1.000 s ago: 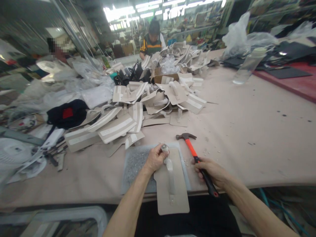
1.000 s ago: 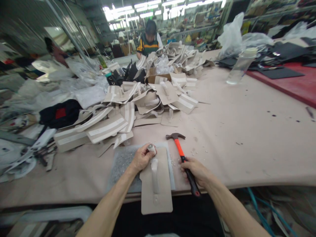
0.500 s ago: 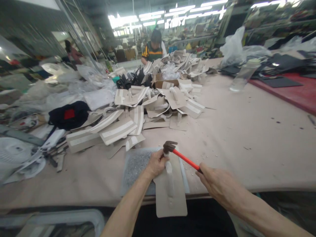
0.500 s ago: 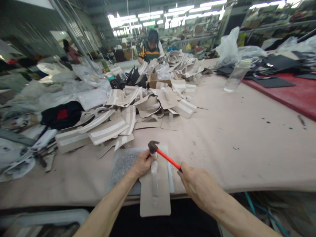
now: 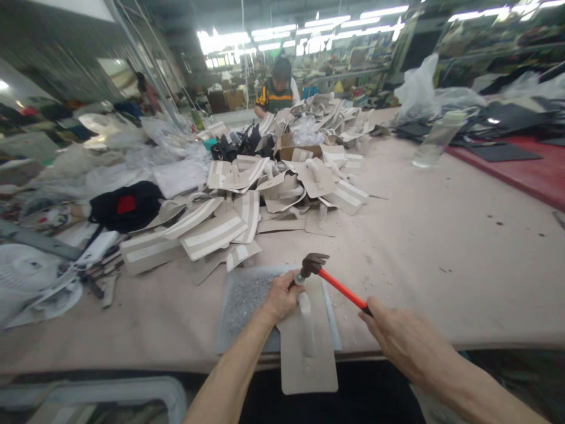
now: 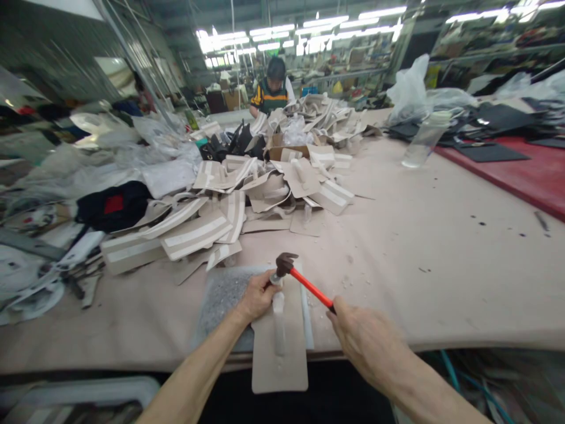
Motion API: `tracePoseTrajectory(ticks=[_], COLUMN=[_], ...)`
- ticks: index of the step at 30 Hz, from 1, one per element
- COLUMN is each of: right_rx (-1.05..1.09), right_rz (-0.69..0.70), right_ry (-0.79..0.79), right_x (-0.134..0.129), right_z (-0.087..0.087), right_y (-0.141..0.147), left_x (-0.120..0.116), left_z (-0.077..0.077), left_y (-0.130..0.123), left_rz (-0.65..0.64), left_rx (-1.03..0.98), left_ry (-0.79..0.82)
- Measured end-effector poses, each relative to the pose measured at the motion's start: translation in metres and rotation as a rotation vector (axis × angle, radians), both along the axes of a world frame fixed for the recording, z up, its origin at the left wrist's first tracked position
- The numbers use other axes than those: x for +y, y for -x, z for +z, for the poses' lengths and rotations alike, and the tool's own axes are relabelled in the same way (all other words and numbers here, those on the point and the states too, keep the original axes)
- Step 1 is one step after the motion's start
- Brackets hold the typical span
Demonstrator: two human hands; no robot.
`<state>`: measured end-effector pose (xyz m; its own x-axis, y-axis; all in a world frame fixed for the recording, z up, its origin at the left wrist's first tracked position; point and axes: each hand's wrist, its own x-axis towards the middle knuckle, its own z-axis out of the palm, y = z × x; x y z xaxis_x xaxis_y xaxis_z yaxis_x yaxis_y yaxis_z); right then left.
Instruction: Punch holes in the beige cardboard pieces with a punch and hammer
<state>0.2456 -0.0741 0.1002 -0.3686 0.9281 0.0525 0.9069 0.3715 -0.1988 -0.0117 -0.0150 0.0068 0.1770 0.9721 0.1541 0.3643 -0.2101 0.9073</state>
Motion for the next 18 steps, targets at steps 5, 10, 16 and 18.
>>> tracePoseTrajectory(ticks=[5,10,16,18], right_rx=[-0.174,-0.165,0.266,0.266], right_rz=[-0.098,-0.178,-0.009,0.038], right_ry=[0.135,0.022,-0.091,-0.041], right_x=[0.011,0.016,-0.001,-0.007], right_z=[-0.015,-0.044,-0.059,-0.056], right_y=[-0.026,-0.014,0.073,0.094], left_x=[-0.002,-0.004,-0.002,-0.001], left_z=[0.005,0.01,0.009,0.008], left_y=[-0.001,-0.003,-0.008,-0.012], left_rz=[-0.013,0.002,0.053,0.111], left_rx=[-0.026,-0.02,-0.103,-0.214], left_ry=[-0.021,-0.04,-0.031,0.028])
